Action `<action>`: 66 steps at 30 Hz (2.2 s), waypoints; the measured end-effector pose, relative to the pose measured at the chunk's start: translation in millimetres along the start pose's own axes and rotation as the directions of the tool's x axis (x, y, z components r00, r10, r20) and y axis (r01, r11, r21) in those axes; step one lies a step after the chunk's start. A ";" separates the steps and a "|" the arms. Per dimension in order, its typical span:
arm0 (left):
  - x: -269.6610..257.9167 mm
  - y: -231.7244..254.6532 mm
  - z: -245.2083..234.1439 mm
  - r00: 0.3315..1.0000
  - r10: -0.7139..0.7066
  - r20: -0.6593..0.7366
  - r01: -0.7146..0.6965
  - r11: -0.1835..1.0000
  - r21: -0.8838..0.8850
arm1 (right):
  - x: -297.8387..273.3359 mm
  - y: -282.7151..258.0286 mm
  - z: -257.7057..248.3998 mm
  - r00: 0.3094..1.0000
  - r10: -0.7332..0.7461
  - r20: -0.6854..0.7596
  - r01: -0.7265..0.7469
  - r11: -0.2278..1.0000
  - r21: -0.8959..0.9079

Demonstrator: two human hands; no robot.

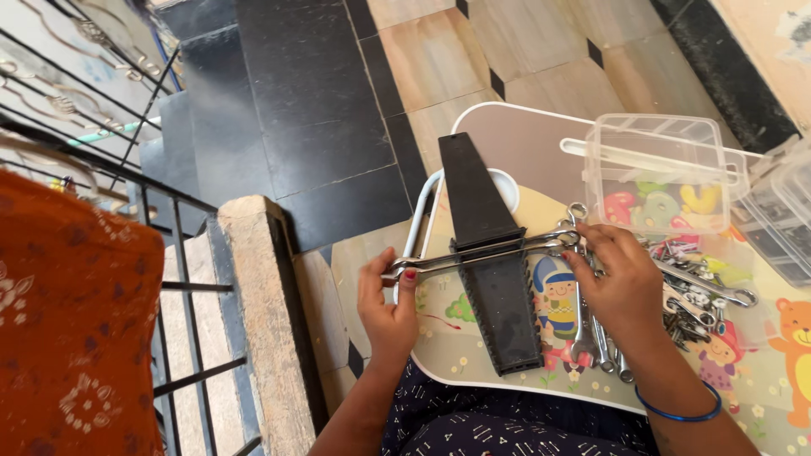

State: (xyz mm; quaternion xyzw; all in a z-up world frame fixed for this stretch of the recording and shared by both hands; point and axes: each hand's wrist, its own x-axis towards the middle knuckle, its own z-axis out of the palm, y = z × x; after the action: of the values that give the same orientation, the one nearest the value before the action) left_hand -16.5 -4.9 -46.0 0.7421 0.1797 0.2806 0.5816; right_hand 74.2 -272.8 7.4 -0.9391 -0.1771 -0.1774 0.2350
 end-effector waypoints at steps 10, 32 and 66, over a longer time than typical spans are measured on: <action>0.3 -40.9 1.1 0.948 -0.281 0.153 0.317 0.885 -0.341 | 4.3 11.6 0.8 0.985 0.125 0.121 -0.146 0.971 0.187; -2.3 -7.6 -4.6 0.988 0.148 0.051 -0.152 0.986 0.066 | -1.0 17.6 8.1 0.993 0.053 0.107 -0.072 0.979 0.190; -8.7 0.7 -0.6 0.838 0.529 0.132 -0.484 0.609 0.629 | -15.5 48.3 -54.8 0.992 0.126 -0.016 -0.116 0.952 0.284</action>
State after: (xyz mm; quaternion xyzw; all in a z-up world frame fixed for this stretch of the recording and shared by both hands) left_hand -23.7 -9.8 -47.0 0.9043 0.0663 0.3795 0.1836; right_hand 67.0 -344.2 28.0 -0.9019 -0.1386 -0.1516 0.3799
